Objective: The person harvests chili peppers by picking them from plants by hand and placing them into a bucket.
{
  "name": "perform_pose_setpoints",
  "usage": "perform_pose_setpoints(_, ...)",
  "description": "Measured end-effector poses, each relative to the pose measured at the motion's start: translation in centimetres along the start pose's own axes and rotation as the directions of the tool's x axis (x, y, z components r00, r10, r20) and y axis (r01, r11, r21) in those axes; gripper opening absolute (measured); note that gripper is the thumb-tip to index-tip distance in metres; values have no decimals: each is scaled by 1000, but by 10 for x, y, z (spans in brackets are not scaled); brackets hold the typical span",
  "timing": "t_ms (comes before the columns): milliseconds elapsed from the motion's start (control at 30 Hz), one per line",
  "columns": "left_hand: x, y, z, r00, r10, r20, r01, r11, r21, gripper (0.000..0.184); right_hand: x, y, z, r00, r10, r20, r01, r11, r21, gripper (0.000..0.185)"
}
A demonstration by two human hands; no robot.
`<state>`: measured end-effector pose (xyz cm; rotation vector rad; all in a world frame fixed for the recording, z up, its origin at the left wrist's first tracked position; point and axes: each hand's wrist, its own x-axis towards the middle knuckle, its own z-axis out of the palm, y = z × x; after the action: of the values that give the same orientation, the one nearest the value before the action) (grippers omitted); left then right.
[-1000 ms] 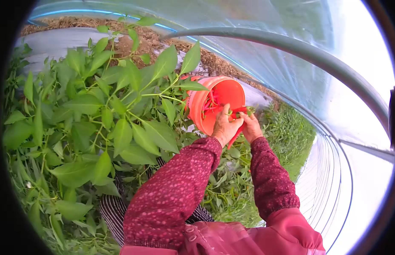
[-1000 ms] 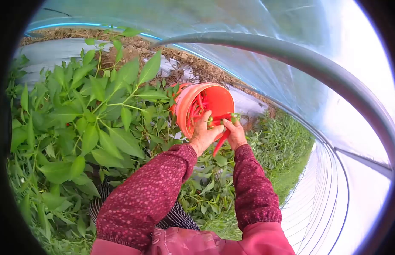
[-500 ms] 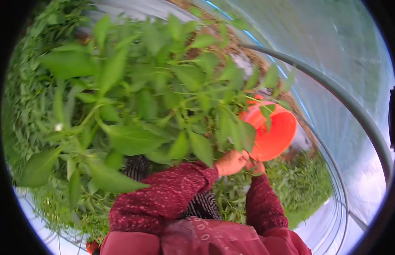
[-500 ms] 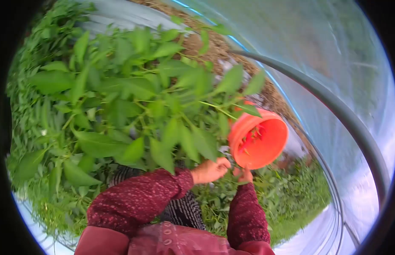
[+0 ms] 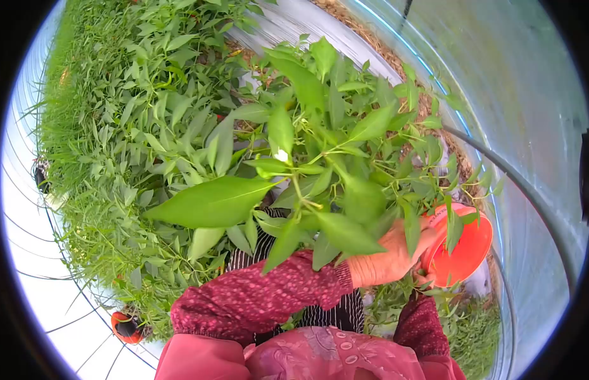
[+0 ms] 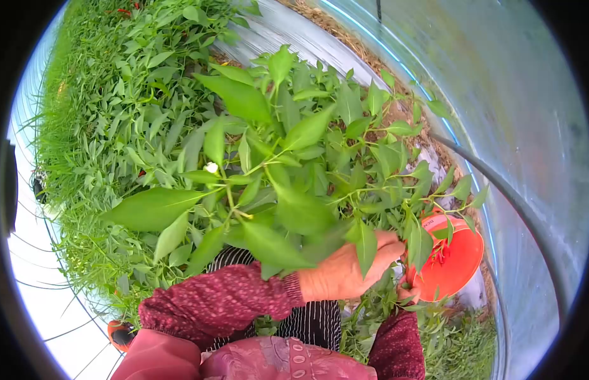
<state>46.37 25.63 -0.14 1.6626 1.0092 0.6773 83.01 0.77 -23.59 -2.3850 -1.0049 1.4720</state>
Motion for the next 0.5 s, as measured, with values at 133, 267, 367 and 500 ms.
perform_pose_setpoints(133, 27, 26, -78, 910, 309, -276, -132, 848, 513, 42, -6, -53, -34, 898, 396, 194, -271, 148, 951, 33)
perform_pose_setpoints(267, 23, 4, -128, 933, -22, -359, 287, 646, 707, 40, -11, 19, -87, 972, -2, -234, 10, 999, 35, 23)
perform_pose_setpoints(367, -19, -33, -146, 932, -256, -257, 353, 478, 804, 36, -76, -121, -93, 819, 539, -197, -303, 698, 650, 29)
perform_pose_setpoints(500, -54, -56, -130, 897, -397, -192, 412, 600, 686, 54, -149, -269, -128, 897, 358, -260, -169, 820, 547, 31)
